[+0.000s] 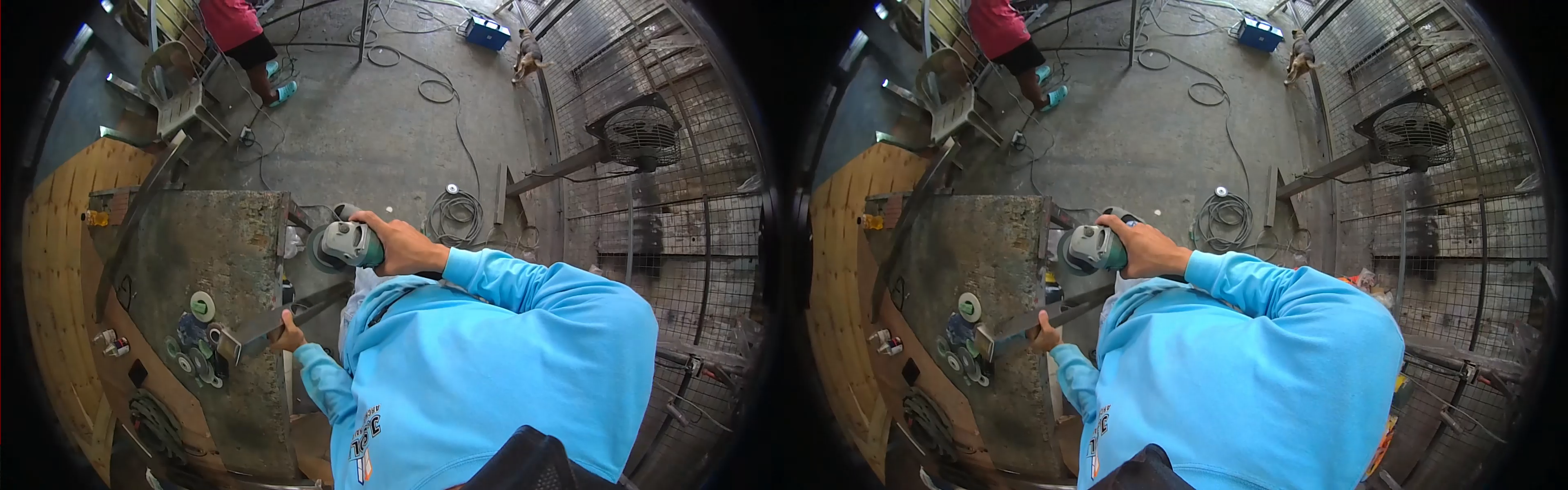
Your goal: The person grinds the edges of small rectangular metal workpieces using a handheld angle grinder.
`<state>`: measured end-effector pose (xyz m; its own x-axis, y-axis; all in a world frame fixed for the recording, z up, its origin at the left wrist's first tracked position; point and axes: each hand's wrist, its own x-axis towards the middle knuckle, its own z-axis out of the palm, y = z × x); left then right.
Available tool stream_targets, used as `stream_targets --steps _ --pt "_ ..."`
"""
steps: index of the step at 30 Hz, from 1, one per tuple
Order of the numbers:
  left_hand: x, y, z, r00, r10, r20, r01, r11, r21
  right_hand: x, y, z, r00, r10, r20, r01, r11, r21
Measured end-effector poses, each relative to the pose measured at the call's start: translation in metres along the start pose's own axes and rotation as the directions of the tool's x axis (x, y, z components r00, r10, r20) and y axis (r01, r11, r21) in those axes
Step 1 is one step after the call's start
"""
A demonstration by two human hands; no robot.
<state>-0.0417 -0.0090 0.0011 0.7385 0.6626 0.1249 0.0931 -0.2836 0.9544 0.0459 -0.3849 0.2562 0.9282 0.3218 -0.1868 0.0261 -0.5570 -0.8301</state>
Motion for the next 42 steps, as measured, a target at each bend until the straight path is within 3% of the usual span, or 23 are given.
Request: stream_targets --steps 2,10,16,18,20,25,30,32,35,36,37,38,40,42 --pt "-0.005 0.005 0.0 0.998 -0.041 -0.04 0.033 0.98 -0.196 0.001 0.002 0.001 1.0 -0.022 -0.017 0.022 1.0 0.001" --pt "-0.021 0.043 0.006 0.999 0.028 0.032 -0.015 0.936 -0.353 0.0 0.005 0.001 1.0 -0.015 0.001 0.015 1.0 -0.027" --pt "-0.028 0.039 0.006 0.99 0.059 0.125 -0.02 0.955 -0.295 -0.003 0.011 0.003 0.998 -0.065 -0.024 0.065 0.998 -0.008" --pt "-0.026 0.035 0.007 0.991 0.048 0.127 -0.005 0.949 -0.315 -0.005 0.012 0.002 0.998 -0.058 -0.034 0.058 0.998 0.001" --pt "-0.026 0.04 0.007 0.99 0.115 0.084 -0.086 0.953 -0.29 -0.008 0.013 0.001 0.998 -0.049 -0.037 0.049 0.999 0.012" --pt "-0.018 0.045 -0.007 0.99 0.09 0.105 -0.066 0.975 -0.214 -0.016 0.012 -0.007 0.997 -0.02 -0.075 0.022 0.999 0.028" --pt "0.0 0.056 -0.026 0.981 0.134 0.139 -0.121 0.988 -0.1 -0.016 0.022 -0.004 0.993 -0.076 -0.087 0.083 0.993 0.082" --pt "0.009 0.068 -0.033 0.989 0.049 0.142 -0.037 0.996 -0.086 -0.014 0.018 -0.002 0.992 -0.034 -0.118 0.042 0.997 0.07" --pt "0.025 0.11 -0.038 0.989 0.033 0.147 -0.027 0.999 -0.042 -0.007 0.02 0.006 0.99 -0.028 -0.135 0.034 0.998 0.044" --pt "0.027 0.133 -0.041 0.974 -0.187 0.129 0.177 0.981 0.084 -0.005 0.017 0.008 0.991 -0.032 -0.127 0.043 0.995 0.085" --pt "0.031 0.139 -0.035 0.991 -0.104 0.082 0.112 0.988 -0.104 -0.004 0.013 0.011 0.988 -0.065 -0.138 0.076 0.994 0.077" --pt "0.038 0.15 -0.037 0.997 0.004 0.071 -0.006 1.0 0.031 -0.002 0.01 0.012 0.983 -0.099 -0.152 0.111 0.991 0.073" --pt "0.046 0.186 -0.03 0.998 0.054 -0.039 -0.056 0.997 -0.045 -0.001 0.003 0.015 0.993 -0.043 -0.109 0.052 0.996 0.075" --pt "0.055 0.222 -0.031 0.97 0.216 -0.115 -0.203 0.972 0.116 0.0 0.006 0.017 0.996 -0.041 -0.083 0.045 0.998 0.046"
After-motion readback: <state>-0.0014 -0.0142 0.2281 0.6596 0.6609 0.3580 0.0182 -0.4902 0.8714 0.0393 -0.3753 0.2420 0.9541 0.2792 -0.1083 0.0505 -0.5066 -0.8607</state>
